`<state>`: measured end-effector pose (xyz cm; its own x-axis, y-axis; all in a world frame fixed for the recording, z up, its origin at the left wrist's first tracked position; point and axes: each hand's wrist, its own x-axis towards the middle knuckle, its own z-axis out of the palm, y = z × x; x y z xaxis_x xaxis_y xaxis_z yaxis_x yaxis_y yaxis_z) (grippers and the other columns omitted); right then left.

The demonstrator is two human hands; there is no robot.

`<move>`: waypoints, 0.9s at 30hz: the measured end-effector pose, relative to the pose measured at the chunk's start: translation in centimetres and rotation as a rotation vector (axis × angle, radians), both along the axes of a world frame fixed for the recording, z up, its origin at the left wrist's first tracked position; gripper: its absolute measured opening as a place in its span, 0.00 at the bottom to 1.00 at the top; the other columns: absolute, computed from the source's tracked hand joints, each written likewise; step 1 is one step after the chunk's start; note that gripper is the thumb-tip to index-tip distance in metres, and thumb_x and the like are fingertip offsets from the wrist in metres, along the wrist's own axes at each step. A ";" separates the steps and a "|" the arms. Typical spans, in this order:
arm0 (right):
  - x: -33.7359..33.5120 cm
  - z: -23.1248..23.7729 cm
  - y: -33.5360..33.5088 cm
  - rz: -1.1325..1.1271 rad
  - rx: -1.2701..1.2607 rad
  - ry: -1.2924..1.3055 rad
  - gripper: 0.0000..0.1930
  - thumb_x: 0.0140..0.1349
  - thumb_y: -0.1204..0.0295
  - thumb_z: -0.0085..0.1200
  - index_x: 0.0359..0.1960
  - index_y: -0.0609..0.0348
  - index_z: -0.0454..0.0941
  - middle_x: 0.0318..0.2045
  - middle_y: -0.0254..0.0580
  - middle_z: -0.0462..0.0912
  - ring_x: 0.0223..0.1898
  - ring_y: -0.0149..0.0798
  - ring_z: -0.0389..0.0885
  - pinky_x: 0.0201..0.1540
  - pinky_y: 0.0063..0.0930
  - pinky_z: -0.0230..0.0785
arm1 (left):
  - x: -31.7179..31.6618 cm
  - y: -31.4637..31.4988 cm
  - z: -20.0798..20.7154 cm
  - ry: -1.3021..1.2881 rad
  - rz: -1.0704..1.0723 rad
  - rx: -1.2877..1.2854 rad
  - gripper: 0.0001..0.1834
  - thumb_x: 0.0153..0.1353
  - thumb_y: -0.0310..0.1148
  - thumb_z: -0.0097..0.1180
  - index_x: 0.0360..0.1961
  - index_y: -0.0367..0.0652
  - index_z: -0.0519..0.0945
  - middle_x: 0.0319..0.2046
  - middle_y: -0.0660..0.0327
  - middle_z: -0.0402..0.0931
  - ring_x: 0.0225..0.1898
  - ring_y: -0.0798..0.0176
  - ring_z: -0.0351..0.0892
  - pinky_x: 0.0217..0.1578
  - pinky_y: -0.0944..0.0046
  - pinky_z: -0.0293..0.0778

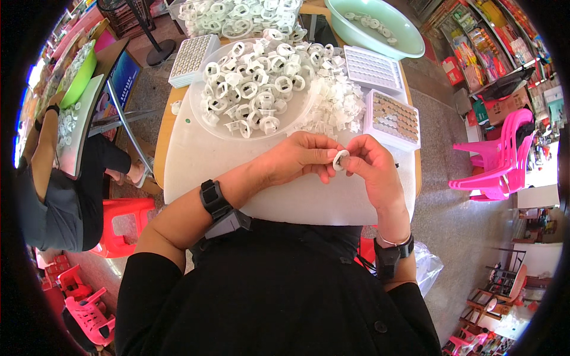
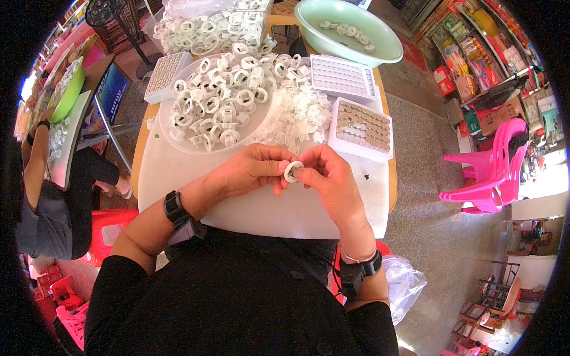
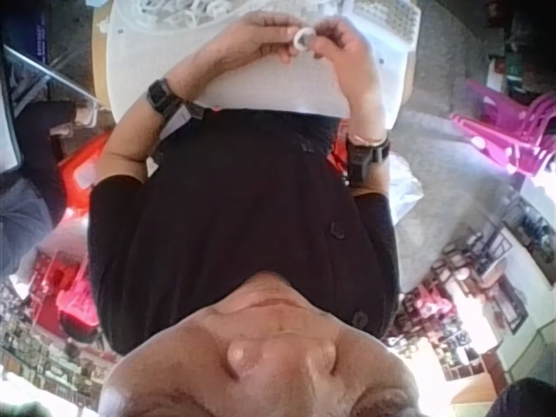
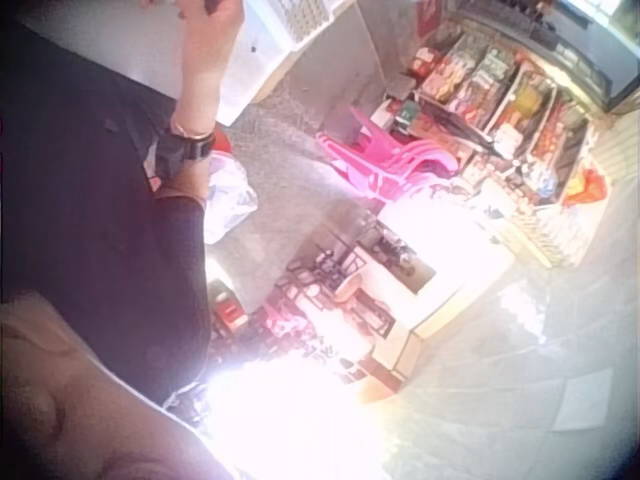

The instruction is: Manually assembling small white circular plastic components by inserting a central piece.

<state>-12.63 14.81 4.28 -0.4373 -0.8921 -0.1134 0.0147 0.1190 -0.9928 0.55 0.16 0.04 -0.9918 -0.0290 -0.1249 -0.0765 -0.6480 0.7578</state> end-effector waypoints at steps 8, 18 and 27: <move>-1.5 0.0 0.4 -0.086 -0.067 -0.158 0.07 0.58 0.75 0.54 0.37 0.62 0.75 0.28 0.30 0.75 0.28 0.24 0.71 0.34 0.18 0.64 | -0.2 -0.2 -0.3 0.006 0.060 0.130 0.17 0.65 0.31 0.49 0.51 0.31 0.71 0.38 0.56 0.77 0.33 0.68 0.77 0.30 0.70 0.76; -8.5 -0.7 3.0 -0.557 -0.020 0.614 0.05 0.57 0.74 0.55 0.33 0.63 0.79 0.26 0.31 0.76 0.25 0.25 0.70 0.29 0.20 0.63 | 0.4 -0.3 0.5 -0.045 0.067 0.107 0.18 0.65 0.29 0.47 0.53 0.29 0.69 0.41 0.52 0.77 0.32 0.67 0.77 0.30 0.70 0.77; -8.8 -1.7 2.1 -0.554 0.056 1.111 0.05 0.53 0.74 0.58 0.32 0.57 0.82 0.26 0.39 0.76 0.27 0.39 0.75 0.33 0.31 0.68 | 0.3 -0.1 0.9 -0.057 0.063 0.089 0.17 0.66 0.29 0.47 0.53 0.30 0.70 0.40 0.52 0.77 0.31 0.68 0.77 0.30 0.70 0.77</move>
